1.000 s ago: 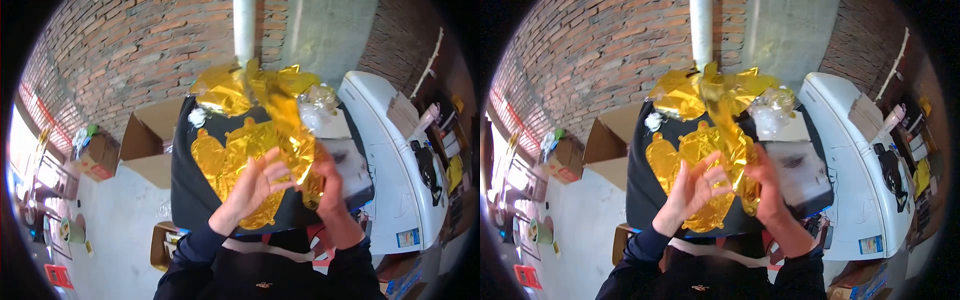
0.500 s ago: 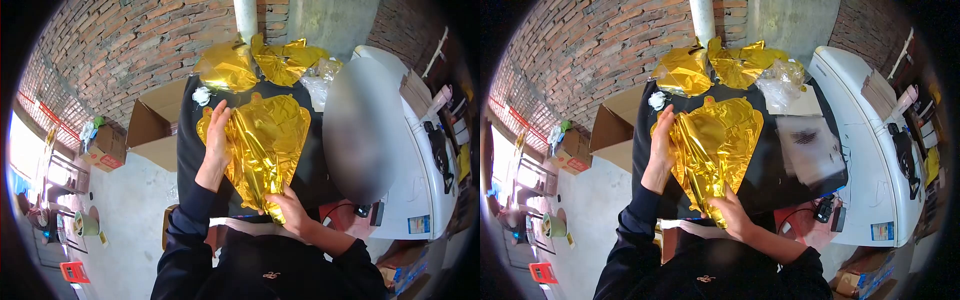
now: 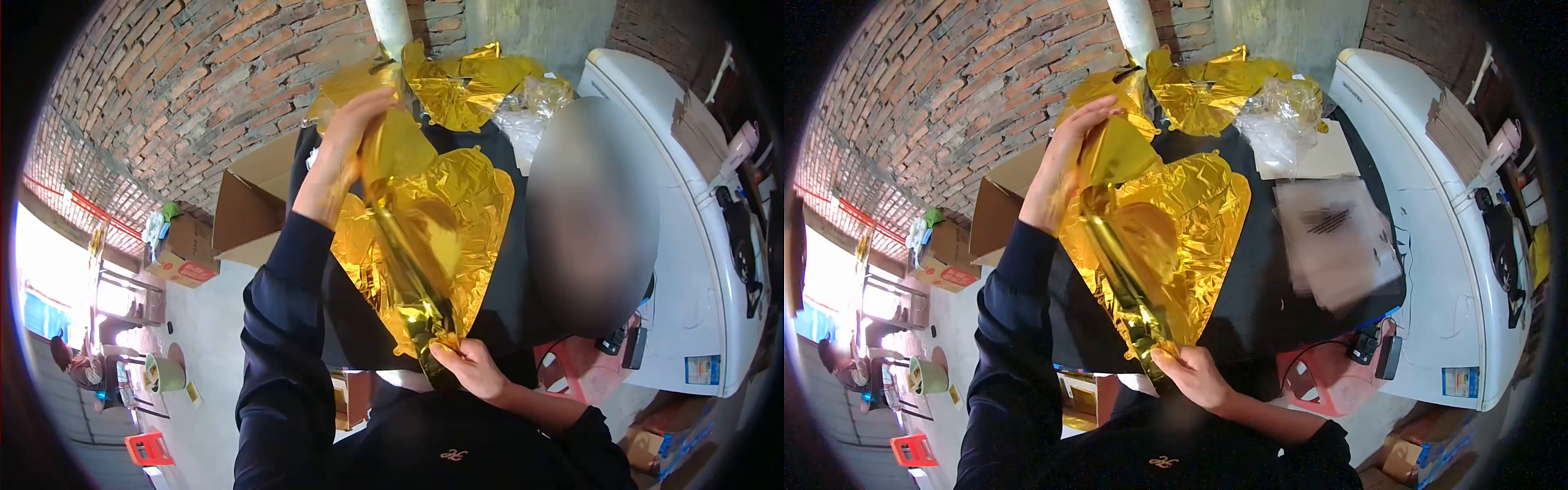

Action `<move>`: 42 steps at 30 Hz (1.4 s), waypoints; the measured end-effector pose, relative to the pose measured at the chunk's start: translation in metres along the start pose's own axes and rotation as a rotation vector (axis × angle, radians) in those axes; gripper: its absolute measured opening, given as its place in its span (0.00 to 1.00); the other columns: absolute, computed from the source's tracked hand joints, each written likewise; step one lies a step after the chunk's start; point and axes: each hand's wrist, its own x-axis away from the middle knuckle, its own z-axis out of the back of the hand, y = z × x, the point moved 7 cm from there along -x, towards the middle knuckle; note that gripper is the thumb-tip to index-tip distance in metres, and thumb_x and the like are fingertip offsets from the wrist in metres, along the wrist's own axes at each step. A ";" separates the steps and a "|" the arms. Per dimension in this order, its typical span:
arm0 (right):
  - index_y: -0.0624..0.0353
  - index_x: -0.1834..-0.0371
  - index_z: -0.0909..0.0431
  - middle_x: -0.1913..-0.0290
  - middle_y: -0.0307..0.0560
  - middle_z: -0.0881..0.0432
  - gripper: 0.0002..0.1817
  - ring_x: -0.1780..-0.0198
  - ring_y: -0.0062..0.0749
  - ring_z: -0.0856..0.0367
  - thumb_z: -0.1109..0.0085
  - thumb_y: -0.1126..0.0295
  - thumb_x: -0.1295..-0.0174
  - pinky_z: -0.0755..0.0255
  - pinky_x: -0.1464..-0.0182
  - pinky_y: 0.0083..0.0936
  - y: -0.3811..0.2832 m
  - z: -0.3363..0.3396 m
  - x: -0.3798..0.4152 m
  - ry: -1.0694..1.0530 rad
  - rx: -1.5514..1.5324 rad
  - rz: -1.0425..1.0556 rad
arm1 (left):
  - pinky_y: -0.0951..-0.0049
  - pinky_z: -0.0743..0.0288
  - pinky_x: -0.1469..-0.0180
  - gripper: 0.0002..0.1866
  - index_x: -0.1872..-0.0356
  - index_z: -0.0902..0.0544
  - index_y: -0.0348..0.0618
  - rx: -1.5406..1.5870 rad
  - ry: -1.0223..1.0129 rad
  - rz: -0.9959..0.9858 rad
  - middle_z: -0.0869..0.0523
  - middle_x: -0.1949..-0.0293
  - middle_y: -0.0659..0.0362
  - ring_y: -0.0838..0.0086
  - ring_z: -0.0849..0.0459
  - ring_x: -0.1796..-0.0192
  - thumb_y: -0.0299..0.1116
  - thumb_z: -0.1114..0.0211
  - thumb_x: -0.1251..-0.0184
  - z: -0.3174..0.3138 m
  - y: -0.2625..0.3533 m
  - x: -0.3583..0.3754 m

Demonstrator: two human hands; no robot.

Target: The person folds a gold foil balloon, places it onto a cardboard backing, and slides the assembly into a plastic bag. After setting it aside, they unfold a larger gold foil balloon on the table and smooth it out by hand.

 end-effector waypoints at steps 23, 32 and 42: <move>0.62 0.29 0.22 0.39 0.45 0.12 0.22 0.42 0.30 0.10 0.48 0.57 0.13 0.12 0.49 0.32 0.012 0.007 -0.008 -0.046 -0.591 -0.345 | 0.68 0.09 0.62 0.24 0.50 0.17 0.32 -0.575 -0.097 0.509 0.09 0.64 0.53 0.70 0.10 0.66 0.50 0.32 0.18 0.045 -0.131 -0.005; 0.63 0.25 0.26 0.35 0.47 0.13 0.22 0.38 0.33 0.12 0.52 0.62 0.12 0.17 0.37 0.36 -0.003 0.011 -0.018 -0.059 -0.568 -0.303 | 0.64 0.08 0.72 0.33 0.55 0.15 0.25 -0.680 -0.162 0.657 0.07 0.67 0.48 0.62 0.06 0.71 0.56 0.36 0.17 0.050 -0.154 0.017; 0.60 0.26 0.25 0.38 0.42 0.13 0.20 0.39 0.28 0.13 0.49 0.63 0.13 0.19 0.37 0.31 -0.004 0.003 -0.024 -0.130 -0.751 -0.357 | 0.70 0.10 0.73 0.30 0.41 0.23 0.33 -0.351 -0.173 0.723 0.08 0.67 0.49 0.65 0.06 0.72 0.55 0.33 0.19 0.054 -0.166 0.084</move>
